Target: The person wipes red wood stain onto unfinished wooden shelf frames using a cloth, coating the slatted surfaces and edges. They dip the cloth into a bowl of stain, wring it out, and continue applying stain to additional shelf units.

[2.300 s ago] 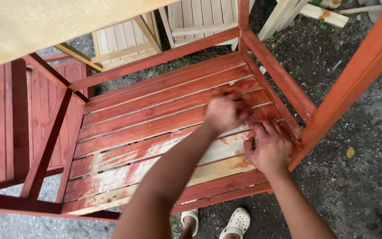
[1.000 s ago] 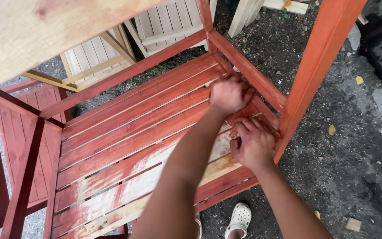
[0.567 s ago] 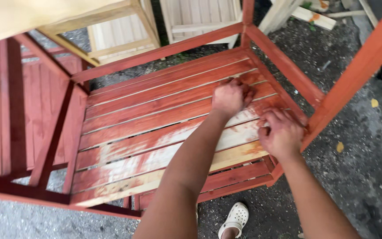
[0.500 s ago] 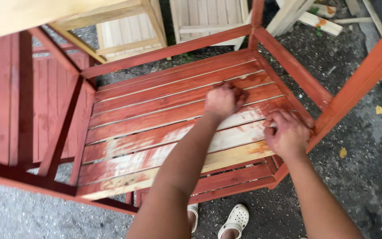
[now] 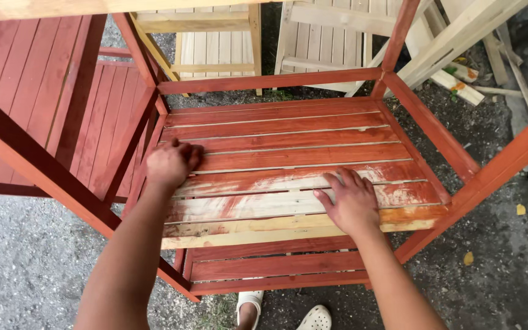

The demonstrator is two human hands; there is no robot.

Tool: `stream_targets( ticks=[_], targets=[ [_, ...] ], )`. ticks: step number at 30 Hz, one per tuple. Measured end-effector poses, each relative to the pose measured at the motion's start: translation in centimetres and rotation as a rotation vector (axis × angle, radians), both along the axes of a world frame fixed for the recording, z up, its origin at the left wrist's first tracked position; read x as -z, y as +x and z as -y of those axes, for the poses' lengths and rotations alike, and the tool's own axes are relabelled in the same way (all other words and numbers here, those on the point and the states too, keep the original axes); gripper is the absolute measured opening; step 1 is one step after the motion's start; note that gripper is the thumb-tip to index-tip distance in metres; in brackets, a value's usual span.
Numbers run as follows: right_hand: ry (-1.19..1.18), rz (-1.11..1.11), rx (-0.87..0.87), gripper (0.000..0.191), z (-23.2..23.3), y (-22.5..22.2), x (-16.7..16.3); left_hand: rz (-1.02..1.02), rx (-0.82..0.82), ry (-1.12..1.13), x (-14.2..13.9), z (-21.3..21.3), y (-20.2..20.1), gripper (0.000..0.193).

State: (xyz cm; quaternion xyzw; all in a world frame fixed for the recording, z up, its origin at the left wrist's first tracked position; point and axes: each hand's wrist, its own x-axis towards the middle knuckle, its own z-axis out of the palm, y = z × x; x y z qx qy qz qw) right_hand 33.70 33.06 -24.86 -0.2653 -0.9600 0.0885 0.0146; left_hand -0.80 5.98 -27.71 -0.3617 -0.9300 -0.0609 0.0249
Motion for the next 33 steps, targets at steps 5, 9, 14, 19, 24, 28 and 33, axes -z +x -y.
stream_targets(
  ticks=[5,9,14,19,24,28,33],
  targets=[
    [0.000,0.002,0.030,0.059,0.4,-0.5,-2.0,0.111,-0.282,-0.150,-0.5,-0.8,0.4,0.038],
    [-0.004,0.013,0.039,0.062,0.6,-1.1,-2.5,0.102,-0.296,-0.208,-1.9,-3.1,1.5,0.036],
    [-0.010,-0.006,0.033,0.062,0.7,-0.8,-2.3,0.183,-0.084,-0.181,-2.0,-8.1,5.1,0.041],
    [0.004,-0.046,0.034,0.061,0.6,-0.6,-2.2,0.194,0.123,0.042,-0.9,-17.1,11.0,0.033],
    [-0.044,-0.027,0.043,0.061,0.6,-0.4,-2.5,0.180,0.223,0.082,-0.9,-23.0,15.6,0.028],
    [-0.056,-0.035,0.044,0.059,0.5,-0.2,-2.7,0.171,0.284,0.215,-1.3,-22.8,15.9,0.023],
    [-0.074,-0.036,0.043,0.058,0.4,0.0,-2.6,0.167,0.255,0.131,0.3,-20.8,14.2,0.020]
  ],
)
